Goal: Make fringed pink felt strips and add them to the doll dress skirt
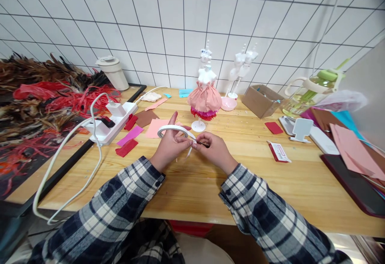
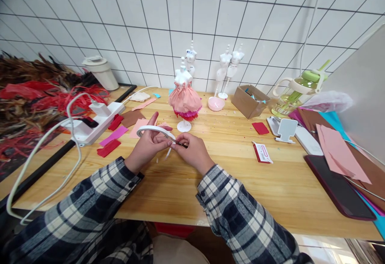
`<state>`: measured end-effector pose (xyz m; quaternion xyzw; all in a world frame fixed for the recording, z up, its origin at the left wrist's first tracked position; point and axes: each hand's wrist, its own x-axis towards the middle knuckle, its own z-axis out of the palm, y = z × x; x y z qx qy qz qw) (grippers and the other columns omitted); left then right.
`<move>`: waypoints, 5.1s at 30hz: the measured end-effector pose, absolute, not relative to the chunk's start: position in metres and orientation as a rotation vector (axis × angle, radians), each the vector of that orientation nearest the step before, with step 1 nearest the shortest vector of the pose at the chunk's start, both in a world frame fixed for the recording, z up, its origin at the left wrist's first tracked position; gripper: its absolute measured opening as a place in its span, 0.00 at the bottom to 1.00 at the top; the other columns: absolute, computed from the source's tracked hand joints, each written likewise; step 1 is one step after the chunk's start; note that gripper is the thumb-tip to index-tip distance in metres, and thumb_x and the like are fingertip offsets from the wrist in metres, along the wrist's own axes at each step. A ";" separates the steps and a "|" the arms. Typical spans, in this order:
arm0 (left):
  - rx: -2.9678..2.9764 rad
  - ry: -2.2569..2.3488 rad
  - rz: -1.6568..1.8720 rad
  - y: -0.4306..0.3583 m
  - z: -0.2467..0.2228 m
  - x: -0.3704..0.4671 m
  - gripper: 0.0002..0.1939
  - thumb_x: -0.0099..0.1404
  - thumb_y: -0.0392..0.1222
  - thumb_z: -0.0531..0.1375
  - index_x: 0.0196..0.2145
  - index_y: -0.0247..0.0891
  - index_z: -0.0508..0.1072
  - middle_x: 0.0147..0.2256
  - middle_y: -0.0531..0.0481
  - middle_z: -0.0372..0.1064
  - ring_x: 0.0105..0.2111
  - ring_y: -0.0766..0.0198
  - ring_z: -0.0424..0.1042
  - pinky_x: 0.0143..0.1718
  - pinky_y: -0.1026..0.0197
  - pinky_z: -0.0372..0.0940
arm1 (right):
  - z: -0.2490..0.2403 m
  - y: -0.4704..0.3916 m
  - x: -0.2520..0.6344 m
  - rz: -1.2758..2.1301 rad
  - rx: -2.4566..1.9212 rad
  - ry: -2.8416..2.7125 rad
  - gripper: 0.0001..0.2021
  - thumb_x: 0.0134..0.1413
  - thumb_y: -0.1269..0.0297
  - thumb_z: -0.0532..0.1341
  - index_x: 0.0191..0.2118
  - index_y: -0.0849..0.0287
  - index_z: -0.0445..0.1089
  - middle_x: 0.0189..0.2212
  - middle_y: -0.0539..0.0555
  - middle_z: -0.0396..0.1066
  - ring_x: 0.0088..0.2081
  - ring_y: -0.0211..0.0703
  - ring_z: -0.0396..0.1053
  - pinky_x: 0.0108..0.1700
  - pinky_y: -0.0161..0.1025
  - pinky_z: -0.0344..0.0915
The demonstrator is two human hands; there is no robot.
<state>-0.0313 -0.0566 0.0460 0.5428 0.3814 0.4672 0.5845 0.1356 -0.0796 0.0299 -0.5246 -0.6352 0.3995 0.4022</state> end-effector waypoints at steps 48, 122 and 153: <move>1.471 1.053 1.395 -0.064 0.043 -0.022 0.52 0.52 0.31 0.64 0.65 0.50 0.39 0.46 0.47 0.66 0.29 0.73 0.73 0.33 0.68 0.71 | 0.026 -0.092 0.117 0.932 -1.448 -1.700 0.24 0.65 0.49 0.41 0.27 0.57 0.62 0.26 0.50 0.67 0.29 0.39 0.62 0.33 0.35 0.55; 1.384 0.934 1.371 -0.060 0.044 -0.022 0.49 0.50 0.35 0.67 0.64 0.48 0.47 0.45 0.49 0.63 0.29 0.74 0.71 0.34 0.66 0.70 | 0.033 -0.081 0.131 1.052 -1.233 -1.415 0.10 0.53 0.57 0.60 0.35 0.57 0.71 0.32 0.52 0.76 0.32 0.40 0.73 0.37 0.36 0.67; 1.303 1.039 1.360 -0.051 0.039 -0.030 0.50 0.48 0.35 0.68 0.64 0.49 0.48 0.50 0.44 0.65 0.31 0.69 0.74 0.38 0.61 0.72 | 0.037 -0.091 0.132 0.638 -1.586 -1.925 0.21 0.67 0.55 0.40 0.31 0.56 0.63 0.26 0.51 0.68 0.30 0.40 0.65 0.34 0.35 0.54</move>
